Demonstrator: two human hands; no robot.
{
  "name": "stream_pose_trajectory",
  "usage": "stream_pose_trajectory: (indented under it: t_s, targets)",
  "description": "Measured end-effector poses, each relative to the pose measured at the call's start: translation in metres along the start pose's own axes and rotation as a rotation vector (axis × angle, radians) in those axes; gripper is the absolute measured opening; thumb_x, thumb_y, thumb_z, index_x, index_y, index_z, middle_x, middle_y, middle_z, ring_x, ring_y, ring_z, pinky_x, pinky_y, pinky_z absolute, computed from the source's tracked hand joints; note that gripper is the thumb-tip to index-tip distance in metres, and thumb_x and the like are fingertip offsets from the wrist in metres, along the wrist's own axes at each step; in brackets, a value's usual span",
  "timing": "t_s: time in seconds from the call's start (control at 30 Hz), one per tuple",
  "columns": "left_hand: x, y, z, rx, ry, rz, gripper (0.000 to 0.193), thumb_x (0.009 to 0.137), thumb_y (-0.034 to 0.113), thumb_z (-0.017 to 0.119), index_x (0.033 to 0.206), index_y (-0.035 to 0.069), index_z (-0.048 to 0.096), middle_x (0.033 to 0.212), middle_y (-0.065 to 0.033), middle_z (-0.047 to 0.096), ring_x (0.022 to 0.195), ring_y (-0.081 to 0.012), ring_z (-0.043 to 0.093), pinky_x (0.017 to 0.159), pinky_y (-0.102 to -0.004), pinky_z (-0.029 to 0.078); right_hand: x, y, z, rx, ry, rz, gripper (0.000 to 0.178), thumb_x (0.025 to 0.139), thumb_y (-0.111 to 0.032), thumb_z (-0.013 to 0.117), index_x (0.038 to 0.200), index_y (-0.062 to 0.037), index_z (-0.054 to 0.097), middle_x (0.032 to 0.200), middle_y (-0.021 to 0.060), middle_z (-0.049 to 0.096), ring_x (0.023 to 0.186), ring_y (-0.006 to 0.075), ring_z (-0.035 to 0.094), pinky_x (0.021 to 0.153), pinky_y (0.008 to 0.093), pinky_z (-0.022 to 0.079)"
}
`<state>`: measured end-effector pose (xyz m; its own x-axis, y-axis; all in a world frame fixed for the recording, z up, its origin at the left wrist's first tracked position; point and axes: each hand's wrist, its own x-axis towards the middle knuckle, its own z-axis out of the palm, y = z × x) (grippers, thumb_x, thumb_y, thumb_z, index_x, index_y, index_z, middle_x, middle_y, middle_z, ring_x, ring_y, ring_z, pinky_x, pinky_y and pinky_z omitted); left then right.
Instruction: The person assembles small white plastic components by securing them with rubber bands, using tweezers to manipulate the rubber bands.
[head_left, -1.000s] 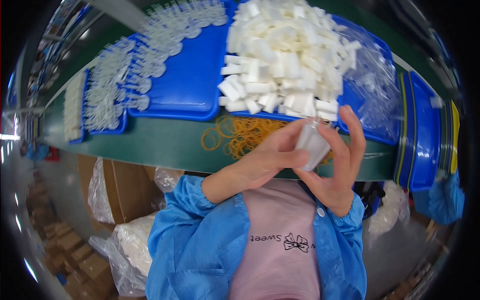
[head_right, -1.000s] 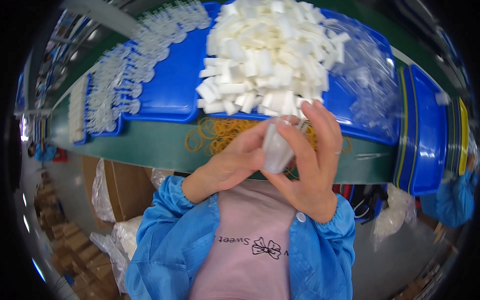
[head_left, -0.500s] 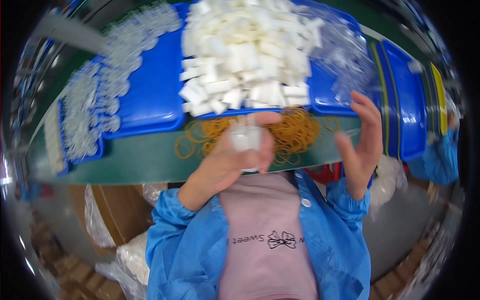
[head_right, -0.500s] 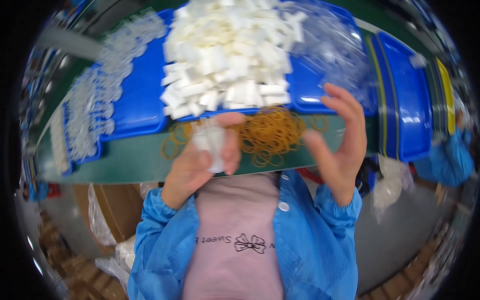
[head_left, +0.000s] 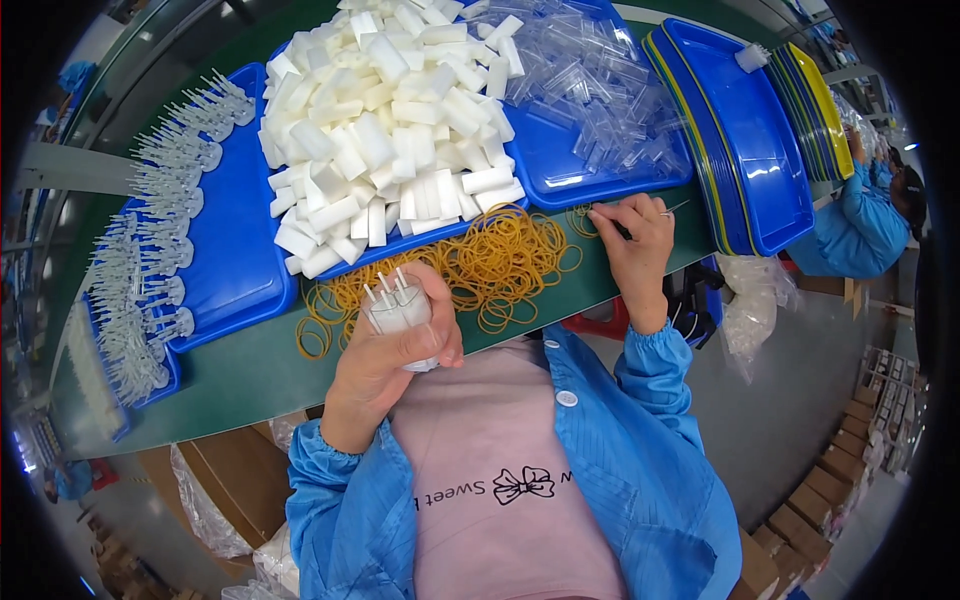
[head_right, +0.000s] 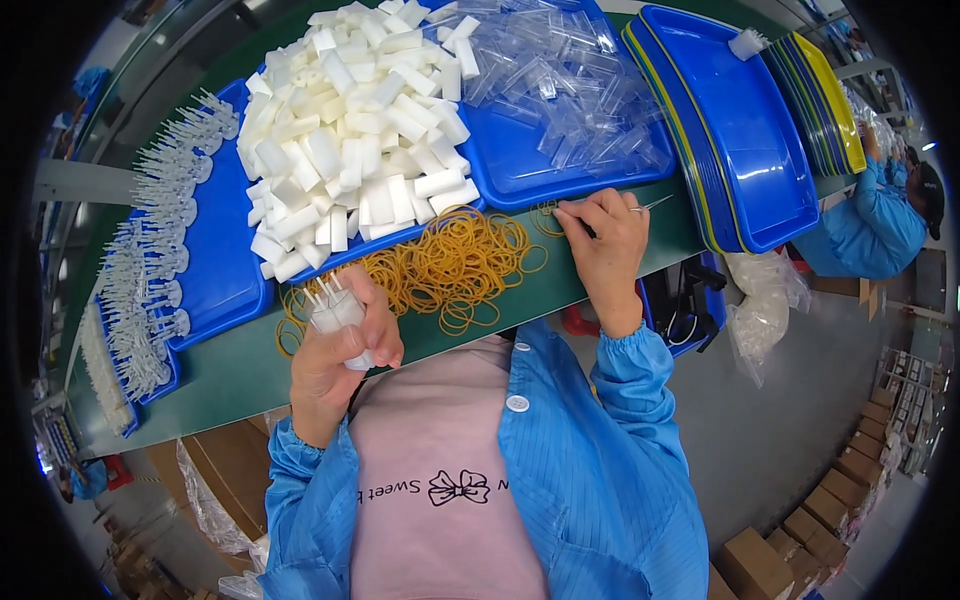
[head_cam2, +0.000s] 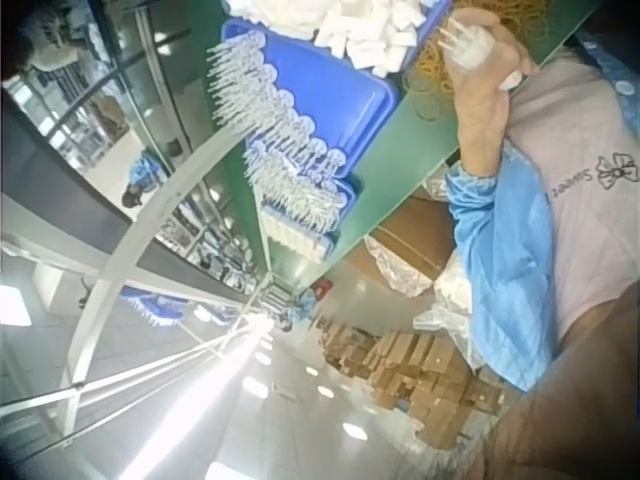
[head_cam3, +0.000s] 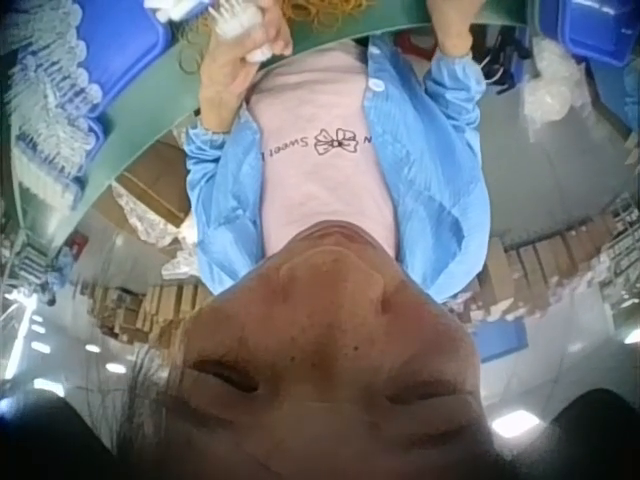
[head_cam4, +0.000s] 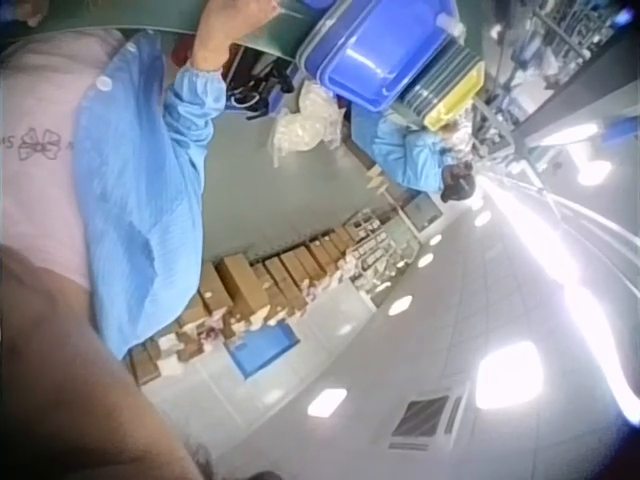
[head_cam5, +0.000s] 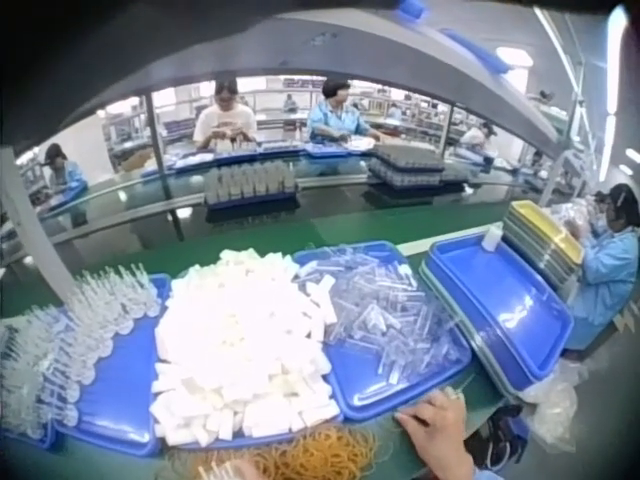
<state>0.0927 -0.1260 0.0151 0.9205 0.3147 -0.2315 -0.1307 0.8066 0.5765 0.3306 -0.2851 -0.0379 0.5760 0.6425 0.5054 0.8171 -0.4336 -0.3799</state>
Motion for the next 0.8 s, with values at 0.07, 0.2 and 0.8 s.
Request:
stream_pose_trajectory:
  t_s: [0.07,0.2,0.8]
  targets:
    - [0.001,0.0,-0.001,0.004,0.01,0.003,0.038,0.07,0.012,0.072,0.1,0.006,0.049,0.071,-0.0042,0.051,0.062,-0.0171,0.056,0.059,-0.0326,0.049,0.0,-0.001,0.001,-0.035,-0.012,0.008,0.006,0.07,-0.011,0.071,0.07,-0.0089,0.065,0.071,-0.0004,0.054,0.07,0.0181,0.049,0.066,0.033,0.032]
    - [0.0,-0.001,-0.001,0.003,0.018,0.003,0.039,0.07,0.013,0.073,0.1,0.006,0.049,0.07,-0.0038,0.05,0.061,-0.0164,0.055,0.059,-0.032,0.05,-0.002,-0.002,0.004,0.061,0.015,0.031,0.005,0.073,-0.006,0.069,0.075,-0.0051,0.065,0.073,0.0022,0.054,0.068,0.0181,0.048,0.062,0.0303,0.035]
    - [-0.002,-0.006,-0.001,-0.03,0.024,0.032,0.037,0.072,0.013,0.072,0.1,0.007,0.049,0.071,-0.0045,0.049,0.06,-0.0172,0.055,0.056,-0.0318,0.049,-0.007,-0.004,-0.015,0.644,0.056,0.385,0.01,0.088,-0.011,0.057,0.085,-0.0012,0.056,0.075,0.0013,0.055,0.069,0.0087,0.05,0.063,0.0218,0.04]
